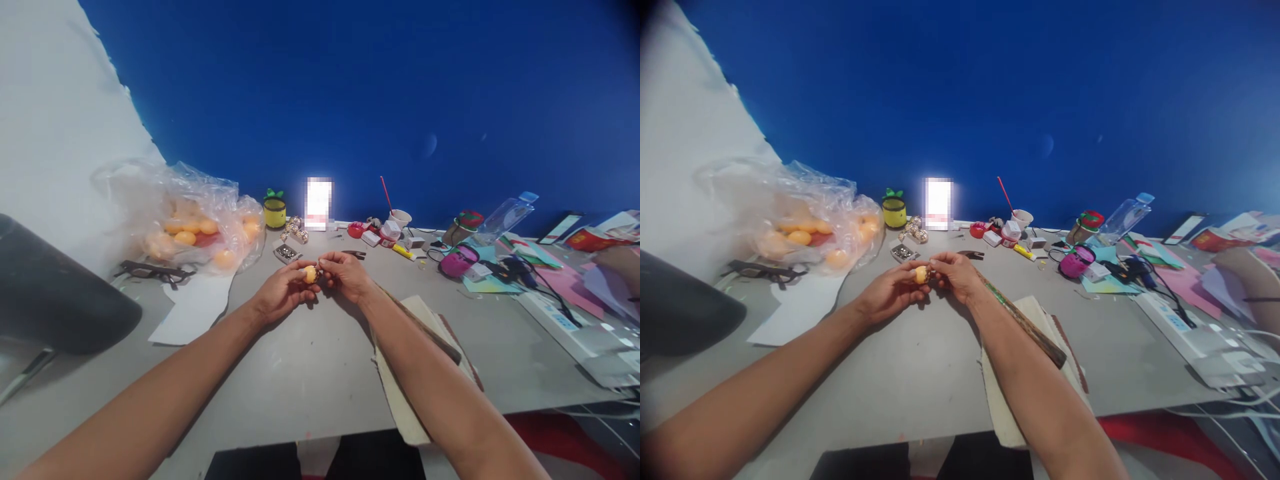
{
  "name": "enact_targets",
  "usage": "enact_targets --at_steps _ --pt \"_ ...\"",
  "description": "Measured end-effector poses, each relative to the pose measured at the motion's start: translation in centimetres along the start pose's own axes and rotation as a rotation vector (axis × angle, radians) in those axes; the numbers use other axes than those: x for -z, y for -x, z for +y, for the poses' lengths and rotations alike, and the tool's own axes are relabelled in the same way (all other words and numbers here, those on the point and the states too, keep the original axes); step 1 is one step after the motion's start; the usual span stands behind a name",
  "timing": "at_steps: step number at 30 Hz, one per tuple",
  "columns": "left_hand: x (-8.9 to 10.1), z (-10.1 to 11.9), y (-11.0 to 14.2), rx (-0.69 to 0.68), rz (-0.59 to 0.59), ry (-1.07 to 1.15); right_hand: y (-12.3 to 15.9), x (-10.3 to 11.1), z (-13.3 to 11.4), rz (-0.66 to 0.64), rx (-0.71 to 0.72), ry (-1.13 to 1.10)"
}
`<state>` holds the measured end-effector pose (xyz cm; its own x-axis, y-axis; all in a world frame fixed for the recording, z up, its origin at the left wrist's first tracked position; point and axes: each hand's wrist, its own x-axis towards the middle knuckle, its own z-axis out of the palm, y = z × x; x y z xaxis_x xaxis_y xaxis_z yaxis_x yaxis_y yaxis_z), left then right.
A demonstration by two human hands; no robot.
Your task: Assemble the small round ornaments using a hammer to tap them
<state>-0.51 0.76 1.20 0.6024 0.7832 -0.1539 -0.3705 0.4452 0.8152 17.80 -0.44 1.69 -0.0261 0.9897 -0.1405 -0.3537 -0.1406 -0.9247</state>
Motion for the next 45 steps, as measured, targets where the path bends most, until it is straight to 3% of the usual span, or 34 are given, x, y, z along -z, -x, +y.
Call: enact_targets --at_steps 8,17,28,33,45 --pt "0.0 -0.2 -0.1 0.012 -0.018 -0.093 -0.1 0.1 0.2 0.031 0.013 0.037" --pt "-0.5 -0.5 0.2 -0.060 -0.074 -0.222 0.1 -0.4 0.5 -0.026 0.100 0.195" --pt "-0.5 -0.7 0.0 -0.032 0.045 -0.150 0.4 -0.8 0.6 -0.047 0.244 0.466" --pt "-0.7 -0.6 0.0 -0.030 0.048 -0.121 0.5 -0.9 0.5 -0.023 0.218 0.473" --pt "-0.7 -0.3 0.3 -0.011 0.016 -0.154 0.2 -0.9 0.4 0.050 0.325 0.667"
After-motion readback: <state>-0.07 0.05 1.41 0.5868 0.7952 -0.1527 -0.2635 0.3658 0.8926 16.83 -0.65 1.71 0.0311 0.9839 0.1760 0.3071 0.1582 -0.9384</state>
